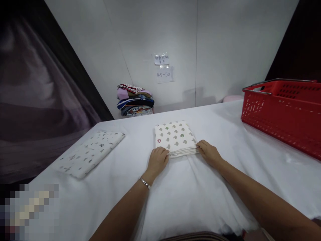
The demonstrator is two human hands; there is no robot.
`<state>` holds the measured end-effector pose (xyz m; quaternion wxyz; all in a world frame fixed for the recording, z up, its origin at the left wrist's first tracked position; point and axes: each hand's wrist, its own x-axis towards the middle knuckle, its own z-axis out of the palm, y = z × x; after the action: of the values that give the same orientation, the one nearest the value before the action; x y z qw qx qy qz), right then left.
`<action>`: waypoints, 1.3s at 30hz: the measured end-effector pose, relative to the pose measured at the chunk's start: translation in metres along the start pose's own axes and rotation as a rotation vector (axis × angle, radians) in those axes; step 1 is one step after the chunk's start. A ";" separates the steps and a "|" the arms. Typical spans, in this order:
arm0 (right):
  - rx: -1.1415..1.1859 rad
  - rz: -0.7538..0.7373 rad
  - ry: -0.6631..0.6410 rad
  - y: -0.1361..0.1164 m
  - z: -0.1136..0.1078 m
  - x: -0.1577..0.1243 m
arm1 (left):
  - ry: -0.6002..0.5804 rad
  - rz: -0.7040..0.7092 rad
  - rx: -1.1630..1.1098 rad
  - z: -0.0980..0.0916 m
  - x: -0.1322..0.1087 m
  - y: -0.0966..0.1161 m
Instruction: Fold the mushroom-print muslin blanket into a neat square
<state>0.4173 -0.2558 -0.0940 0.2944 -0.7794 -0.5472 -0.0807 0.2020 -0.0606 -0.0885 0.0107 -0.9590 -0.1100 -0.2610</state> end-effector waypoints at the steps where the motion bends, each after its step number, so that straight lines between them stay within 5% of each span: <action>1: 0.001 0.003 0.001 0.001 0.001 -0.001 | 0.006 0.005 0.002 0.001 0.000 -0.001; 9: -0.253 -0.198 0.016 -0.012 0.001 0.009 | 0.011 -0.024 -0.099 -0.001 -0.002 -0.004; 17: -0.336 -0.395 -0.107 -0.020 0.004 0.035 | -0.142 -0.062 0.000 -0.008 0.012 0.004; 39: -0.097 -0.344 -0.101 -0.024 0.000 0.034 | -0.126 -0.035 -0.027 -0.003 0.036 0.026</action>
<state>0.4087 -0.2231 -0.0699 0.2105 -0.6907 -0.6819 -0.1168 0.2360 -0.0793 -0.0668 -0.0138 -0.9715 -0.1237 -0.2017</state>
